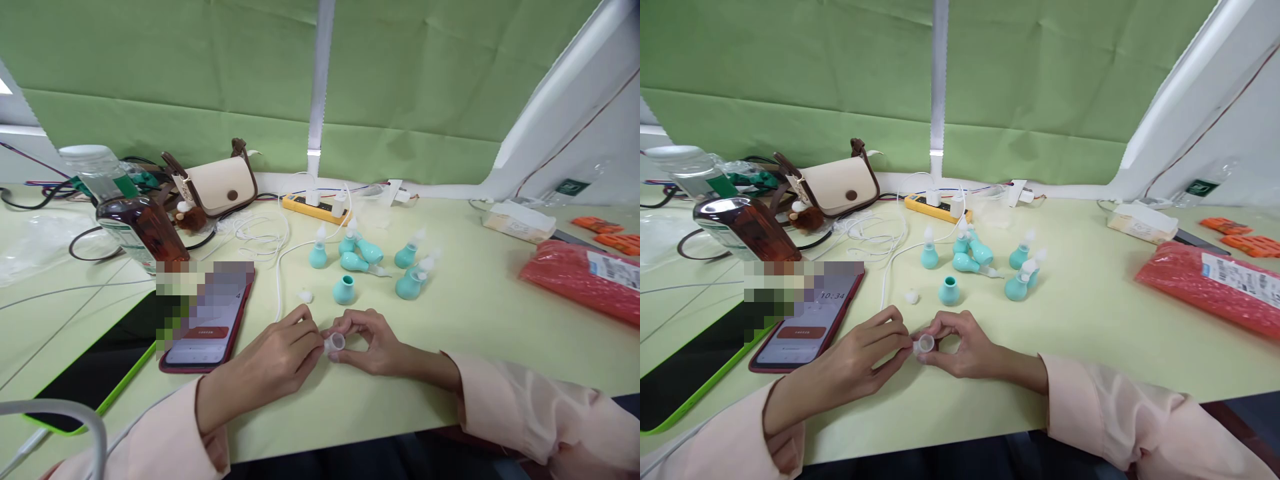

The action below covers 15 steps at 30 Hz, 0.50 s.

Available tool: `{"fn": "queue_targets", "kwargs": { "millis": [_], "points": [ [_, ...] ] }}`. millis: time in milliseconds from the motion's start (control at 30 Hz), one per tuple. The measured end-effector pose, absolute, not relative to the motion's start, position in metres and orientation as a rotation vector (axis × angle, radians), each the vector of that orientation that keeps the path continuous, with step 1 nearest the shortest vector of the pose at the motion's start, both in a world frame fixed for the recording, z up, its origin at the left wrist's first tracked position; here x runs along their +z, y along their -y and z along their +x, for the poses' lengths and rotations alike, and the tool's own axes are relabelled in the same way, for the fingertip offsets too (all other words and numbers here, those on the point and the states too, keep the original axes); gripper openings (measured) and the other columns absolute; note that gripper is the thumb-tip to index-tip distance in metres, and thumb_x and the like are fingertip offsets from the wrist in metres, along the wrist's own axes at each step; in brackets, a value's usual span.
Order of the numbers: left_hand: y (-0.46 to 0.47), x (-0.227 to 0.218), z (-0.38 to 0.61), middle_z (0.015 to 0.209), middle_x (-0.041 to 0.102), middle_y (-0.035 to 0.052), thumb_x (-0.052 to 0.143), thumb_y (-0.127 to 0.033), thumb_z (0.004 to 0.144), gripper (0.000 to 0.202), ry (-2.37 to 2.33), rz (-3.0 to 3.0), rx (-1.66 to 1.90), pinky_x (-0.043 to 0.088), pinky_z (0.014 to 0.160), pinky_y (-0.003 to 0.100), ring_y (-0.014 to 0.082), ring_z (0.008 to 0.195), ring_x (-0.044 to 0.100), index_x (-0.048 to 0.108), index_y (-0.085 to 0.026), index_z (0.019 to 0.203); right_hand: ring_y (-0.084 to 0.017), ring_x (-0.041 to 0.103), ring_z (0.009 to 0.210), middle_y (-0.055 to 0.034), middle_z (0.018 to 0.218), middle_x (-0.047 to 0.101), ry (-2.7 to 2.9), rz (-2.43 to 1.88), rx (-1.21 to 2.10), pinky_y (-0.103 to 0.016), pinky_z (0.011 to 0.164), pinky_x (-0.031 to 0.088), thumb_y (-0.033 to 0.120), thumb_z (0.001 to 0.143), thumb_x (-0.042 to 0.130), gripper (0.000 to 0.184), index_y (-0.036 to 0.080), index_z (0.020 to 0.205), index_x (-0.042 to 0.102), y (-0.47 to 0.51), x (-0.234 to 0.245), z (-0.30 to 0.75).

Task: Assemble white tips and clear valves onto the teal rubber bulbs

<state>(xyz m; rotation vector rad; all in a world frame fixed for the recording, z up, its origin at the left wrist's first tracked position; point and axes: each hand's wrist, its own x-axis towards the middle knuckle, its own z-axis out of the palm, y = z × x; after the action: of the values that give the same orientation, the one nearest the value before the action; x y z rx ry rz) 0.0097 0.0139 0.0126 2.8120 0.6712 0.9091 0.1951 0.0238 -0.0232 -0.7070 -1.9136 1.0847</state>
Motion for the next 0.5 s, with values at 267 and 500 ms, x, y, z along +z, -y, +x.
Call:
{"fn": "queue_targets", "kwargs": {
  "millis": [267, 500],
  "points": [
    [-0.0155, 0.0085, 0.0107, 0.058, 0.054, 0.0045, 0.043, -0.003, 0.077, 0.017, -0.602, 2.8, 0.973, 0.044, 0.059, 0.031, 0.0128, 0.057, 0.043, 0.054, -0.01, 0.068, -0.012, 0.058, 0.066, -0.0024, 0.074, 0.063, 1.915, -0.677, 1.092, -0.024, 0.06, 0.05, 0.019, 0.064, 0.064, 0.02, 0.019, 0.069, 0.045, -0.0222, -0.023, 0.1938],
    [-0.0171, 0.0067, 0.0127, 0.056, 0.052, 0.0018, 0.045, -0.003, 0.075, 0.014, -0.577, 2.764, 1.133, 0.043, 0.056, 0.028, 0.0118, 0.055, 0.042, 0.052, -0.014, 0.068, -0.014, 0.061, 0.068, -0.0022, 0.07, 0.063, 1.881, -0.679, 1.145, -0.026, 0.062, 0.052, 0.022, 0.065, 0.064, 0.02, 0.019, 0.068, 0.044, -0.0203, -0.021, 0.1916]
  ]
}}
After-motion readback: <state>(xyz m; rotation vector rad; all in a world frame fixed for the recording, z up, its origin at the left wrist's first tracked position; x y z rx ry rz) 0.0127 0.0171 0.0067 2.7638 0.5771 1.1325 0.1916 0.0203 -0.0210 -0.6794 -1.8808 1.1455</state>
